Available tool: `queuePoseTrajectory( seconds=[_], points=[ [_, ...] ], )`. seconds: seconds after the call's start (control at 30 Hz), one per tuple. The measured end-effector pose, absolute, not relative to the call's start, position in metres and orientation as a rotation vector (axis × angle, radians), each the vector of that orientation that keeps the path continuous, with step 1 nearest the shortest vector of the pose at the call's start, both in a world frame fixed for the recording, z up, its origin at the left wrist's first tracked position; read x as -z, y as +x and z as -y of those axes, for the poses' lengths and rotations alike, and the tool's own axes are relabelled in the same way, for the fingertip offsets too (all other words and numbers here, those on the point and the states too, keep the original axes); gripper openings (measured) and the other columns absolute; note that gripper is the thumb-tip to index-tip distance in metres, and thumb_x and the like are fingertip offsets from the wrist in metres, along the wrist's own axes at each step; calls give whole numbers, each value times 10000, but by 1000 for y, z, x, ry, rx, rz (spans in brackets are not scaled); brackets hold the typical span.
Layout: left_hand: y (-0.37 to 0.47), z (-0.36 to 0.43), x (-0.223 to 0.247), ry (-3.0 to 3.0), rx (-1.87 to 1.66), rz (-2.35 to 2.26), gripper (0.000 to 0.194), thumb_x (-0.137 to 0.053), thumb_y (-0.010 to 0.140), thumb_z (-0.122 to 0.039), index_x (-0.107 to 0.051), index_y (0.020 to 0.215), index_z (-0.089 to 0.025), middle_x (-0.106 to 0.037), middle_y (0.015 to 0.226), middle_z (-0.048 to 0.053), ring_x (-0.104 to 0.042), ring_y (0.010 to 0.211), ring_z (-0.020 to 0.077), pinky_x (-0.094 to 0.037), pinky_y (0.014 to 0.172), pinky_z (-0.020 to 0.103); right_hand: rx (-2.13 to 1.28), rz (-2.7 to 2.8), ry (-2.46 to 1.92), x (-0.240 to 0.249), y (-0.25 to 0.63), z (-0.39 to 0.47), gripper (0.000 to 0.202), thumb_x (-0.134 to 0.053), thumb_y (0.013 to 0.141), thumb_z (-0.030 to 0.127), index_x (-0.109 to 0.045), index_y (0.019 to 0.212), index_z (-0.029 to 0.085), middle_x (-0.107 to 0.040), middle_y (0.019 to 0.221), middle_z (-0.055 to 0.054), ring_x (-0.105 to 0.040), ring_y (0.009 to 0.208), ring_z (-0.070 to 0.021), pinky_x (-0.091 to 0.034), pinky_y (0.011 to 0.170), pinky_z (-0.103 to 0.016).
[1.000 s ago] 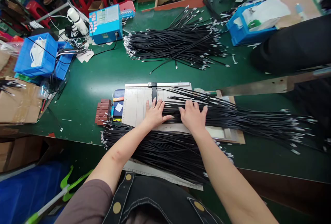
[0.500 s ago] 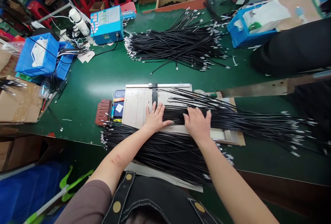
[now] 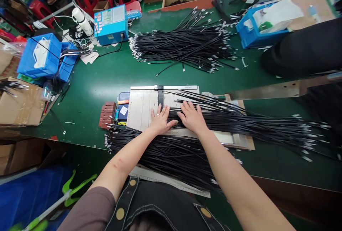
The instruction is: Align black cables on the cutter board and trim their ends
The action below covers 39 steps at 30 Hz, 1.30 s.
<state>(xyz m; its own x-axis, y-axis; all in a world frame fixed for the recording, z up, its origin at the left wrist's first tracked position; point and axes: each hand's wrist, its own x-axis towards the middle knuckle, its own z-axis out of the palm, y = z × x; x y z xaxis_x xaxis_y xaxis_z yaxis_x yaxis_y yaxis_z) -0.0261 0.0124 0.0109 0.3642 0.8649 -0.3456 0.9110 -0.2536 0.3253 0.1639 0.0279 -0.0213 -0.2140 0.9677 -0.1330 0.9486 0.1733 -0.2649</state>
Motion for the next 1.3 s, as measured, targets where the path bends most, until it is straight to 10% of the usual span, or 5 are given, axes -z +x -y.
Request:
queuePoseTrajectory(
  seconds=[0.6, 0.97, 1.3],
  points=[
    [-24, -8, -2, 2251, 114, -1568, 846, -314, 951, -717, -237, 1602, -182, -179, 1684, 83, -89, 1569, 303, -135, 1219, 658, -258, 2381, -1972, 17, 190, -10, 560, -310, 1014, 413, -534, 1407, 82, -479, 1513, -181, -399, 1428, -318, -314, 1149, -577],
    [-31, -12, -1, 2075, -31, -1604, 866, -299, 993, -628, 5, 1619, -113, -86, 1690, 143, -88, 1572, 235, -87, 1254, 543, -652, 2476, -1742, 13, 114, -38, 548, -305, 1001, 359, -464, 1492, 173, -378, 1593, -104, -285, 1499, -296, -205, 1207, -621],
    [-18, -45, -14, 2198, 71, -1579, 772, -259, 978, -665, -284, 1591, -196, -217, 1682, 77, -82, 1566, 335, -44, 1219, 667, -536, 2331, -1992, 14, 156, -48, 607, -266, 1013, 414, -416, 1510, 99, -368, 1591, -156, -292, 1492, -312, -209, 1200, -627]
  ],
)
